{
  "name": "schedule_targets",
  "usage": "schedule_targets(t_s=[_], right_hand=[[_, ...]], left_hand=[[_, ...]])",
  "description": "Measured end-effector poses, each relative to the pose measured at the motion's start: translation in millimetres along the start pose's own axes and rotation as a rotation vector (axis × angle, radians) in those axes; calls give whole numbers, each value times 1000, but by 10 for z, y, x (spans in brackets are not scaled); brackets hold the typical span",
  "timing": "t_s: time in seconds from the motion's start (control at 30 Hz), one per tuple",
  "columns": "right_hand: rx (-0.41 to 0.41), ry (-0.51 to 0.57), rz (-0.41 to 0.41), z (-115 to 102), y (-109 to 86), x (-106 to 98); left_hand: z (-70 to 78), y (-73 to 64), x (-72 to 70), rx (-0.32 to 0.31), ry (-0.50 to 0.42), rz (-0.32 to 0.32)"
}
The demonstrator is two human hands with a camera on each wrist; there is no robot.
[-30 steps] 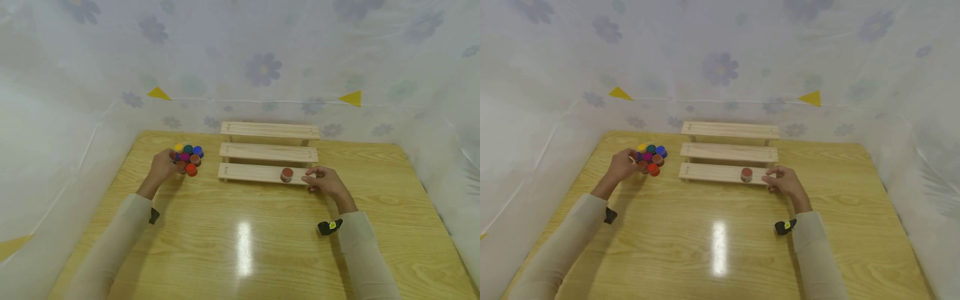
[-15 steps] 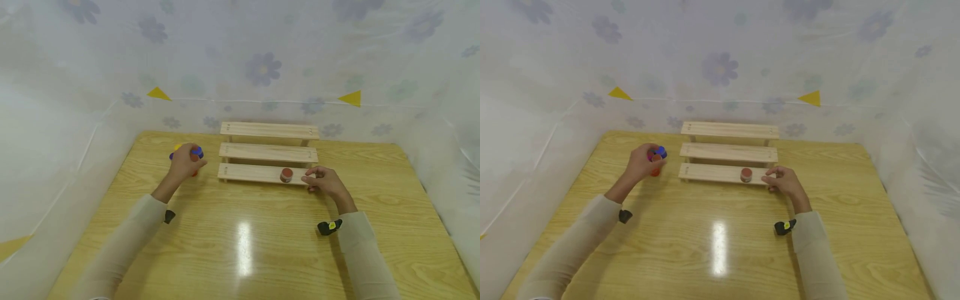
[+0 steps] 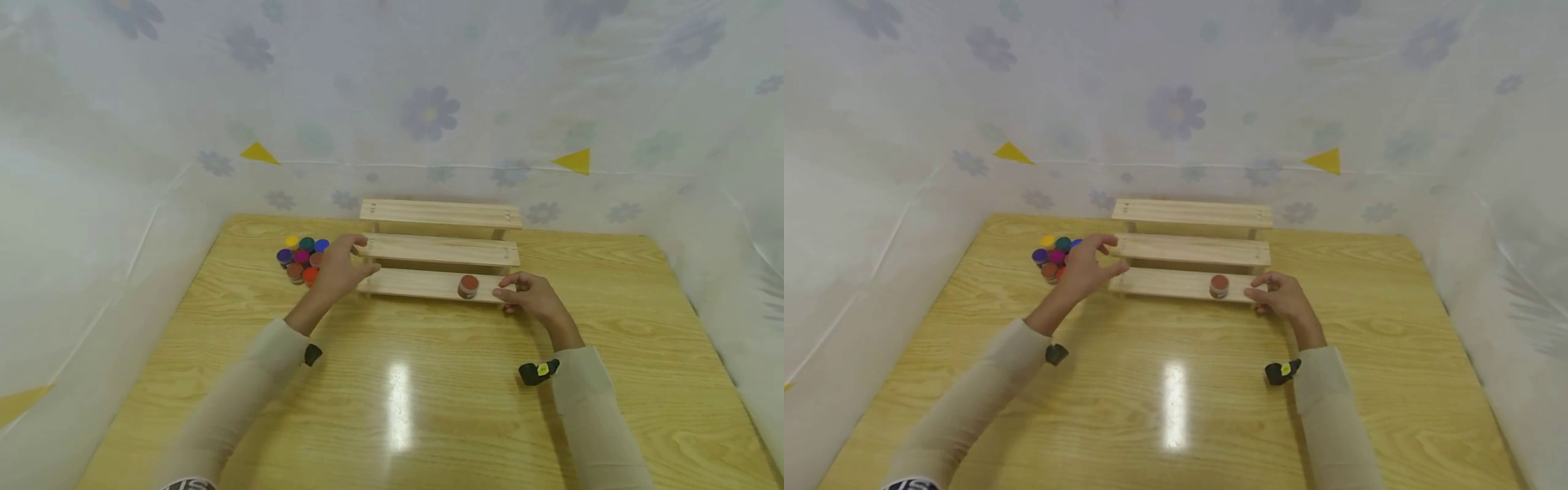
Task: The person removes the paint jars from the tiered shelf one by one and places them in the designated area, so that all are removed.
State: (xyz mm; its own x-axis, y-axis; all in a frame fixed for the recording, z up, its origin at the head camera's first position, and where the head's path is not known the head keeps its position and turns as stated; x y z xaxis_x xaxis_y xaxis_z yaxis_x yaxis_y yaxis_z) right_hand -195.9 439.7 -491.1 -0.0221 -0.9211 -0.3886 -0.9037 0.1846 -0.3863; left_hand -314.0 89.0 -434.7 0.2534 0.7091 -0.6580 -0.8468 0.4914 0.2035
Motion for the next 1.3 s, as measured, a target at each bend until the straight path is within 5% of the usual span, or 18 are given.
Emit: schedule_targets(t_s=[0.33,0.8,1.3], right_hand=[[9,16,-15,-34,-17,19],[-2,9,1,1,2,25],[-2,6,-2,21,32,15]], left_hand=[[298,77,304,21,-108,-55],[466,108,702,68,-191,-89],[589,66,1101,101,-152,-191]])
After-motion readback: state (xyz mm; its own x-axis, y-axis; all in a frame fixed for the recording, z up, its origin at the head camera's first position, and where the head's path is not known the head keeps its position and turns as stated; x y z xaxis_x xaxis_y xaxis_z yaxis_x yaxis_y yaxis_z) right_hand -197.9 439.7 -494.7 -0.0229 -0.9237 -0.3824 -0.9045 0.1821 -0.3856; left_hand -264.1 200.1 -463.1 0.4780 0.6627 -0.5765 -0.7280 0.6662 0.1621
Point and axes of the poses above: each hand's wrist, its own y-axis towards the middle knuckle, its own x-axis out of the palm, z = x × y, the point moved 2 cm from there along y, towards the middle knuckle, and after that the axes turned 8 degrees about x, right-handed, at the moved point
